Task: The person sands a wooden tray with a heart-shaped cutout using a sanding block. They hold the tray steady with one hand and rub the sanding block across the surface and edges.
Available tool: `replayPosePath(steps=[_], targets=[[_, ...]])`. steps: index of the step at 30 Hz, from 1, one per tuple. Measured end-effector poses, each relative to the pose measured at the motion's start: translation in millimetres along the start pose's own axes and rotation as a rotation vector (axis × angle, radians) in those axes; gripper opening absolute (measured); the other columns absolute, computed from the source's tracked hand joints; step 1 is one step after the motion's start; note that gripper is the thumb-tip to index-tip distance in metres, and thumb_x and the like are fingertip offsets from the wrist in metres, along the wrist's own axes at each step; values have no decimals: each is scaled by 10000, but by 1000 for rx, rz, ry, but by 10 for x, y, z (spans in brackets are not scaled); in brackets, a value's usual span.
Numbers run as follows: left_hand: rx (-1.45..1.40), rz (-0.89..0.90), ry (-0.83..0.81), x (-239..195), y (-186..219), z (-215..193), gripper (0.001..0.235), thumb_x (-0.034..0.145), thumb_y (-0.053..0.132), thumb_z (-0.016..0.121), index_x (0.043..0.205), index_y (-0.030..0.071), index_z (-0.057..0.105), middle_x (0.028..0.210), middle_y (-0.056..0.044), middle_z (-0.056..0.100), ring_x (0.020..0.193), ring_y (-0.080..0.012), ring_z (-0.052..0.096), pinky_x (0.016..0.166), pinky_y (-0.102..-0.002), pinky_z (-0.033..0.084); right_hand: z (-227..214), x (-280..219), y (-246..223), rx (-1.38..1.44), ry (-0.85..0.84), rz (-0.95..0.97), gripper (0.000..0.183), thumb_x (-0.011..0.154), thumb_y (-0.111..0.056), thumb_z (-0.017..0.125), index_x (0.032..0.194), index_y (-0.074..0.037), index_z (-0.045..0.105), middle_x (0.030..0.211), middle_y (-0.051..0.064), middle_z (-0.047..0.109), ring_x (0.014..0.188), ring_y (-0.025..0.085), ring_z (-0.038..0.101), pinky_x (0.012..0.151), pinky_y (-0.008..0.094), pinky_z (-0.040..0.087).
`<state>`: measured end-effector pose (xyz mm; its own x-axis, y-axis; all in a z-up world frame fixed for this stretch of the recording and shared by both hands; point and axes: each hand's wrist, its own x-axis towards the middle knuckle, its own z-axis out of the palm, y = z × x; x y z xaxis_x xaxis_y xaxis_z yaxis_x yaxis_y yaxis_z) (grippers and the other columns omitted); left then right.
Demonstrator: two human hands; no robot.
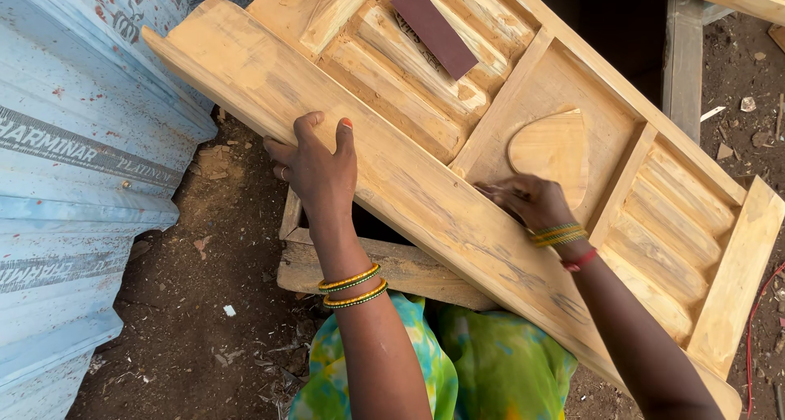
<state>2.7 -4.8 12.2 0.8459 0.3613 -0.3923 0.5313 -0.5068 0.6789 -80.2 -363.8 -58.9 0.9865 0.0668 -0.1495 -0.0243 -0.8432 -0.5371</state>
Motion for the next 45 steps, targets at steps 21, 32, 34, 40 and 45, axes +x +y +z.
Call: replayPosePath(steps=[21, 32, 34, 40, 45], targets=[[-33, -2, -20, 4, -44, -40, 544, 979, 507, 561, 1407, 183, 467, 1569, -378, 21, 1341, -741, 166, 918, -544, 572, -152, -103, -294, -251, 95, -130, 122, 881, -101, 750, 995, -75, 783, 910, 85, 715, 890, 260, 658, 807, 370, 542], [-1, 103, 66, 77, -111, 59, 507, 991, 513, 619, 1386, 211, 516, 1532, -426, 34, 1391, -721, 111, 1219, -632, 176, -231, 245, -826, -123, 243, -554, 189, 889, -102, 755, 1076, -124, 773, 907, 63, 668, 821, 194, 633, 713, 354, 577], [-37, 93, 60, 102, -124, 64, 519, 989, 521, 612, 1391, 210, 509, 1542, -428, 42, 1385, -713, 156, 1243, -624, 164, -85, 457, -723, -195, 262, -578, 197, 884, -102, 763, 1070, -149, 808, 869, 59, 626, 793, 197, 624, 678, 359, 573], [-29, -25, 12, 56, -40, 87, 536, 960, 507, 584, 1406, 232, 474, 1573, -398, 1, 1380, -739, 108, 1092, -635, 390, -331, 1637, 69, -446, 635, -448, 184, 930, -67, 745, 1021, -206, 825, 898, 45, 594, 859, 239, 607, 688, 371, 549], [29, 39, 55, 66, -50, 70, 534, 985, 524, 602, 1415, 226, 493, 1544, -431, 22, 1333, -770, 146, 1055, -642, 434, -780, 2527, 835, -584, 769, -219, 66, 886, -111, 747, 889, -177, 753, 952, 60, 568, 907, 288, 602, 687, 411, 541]])
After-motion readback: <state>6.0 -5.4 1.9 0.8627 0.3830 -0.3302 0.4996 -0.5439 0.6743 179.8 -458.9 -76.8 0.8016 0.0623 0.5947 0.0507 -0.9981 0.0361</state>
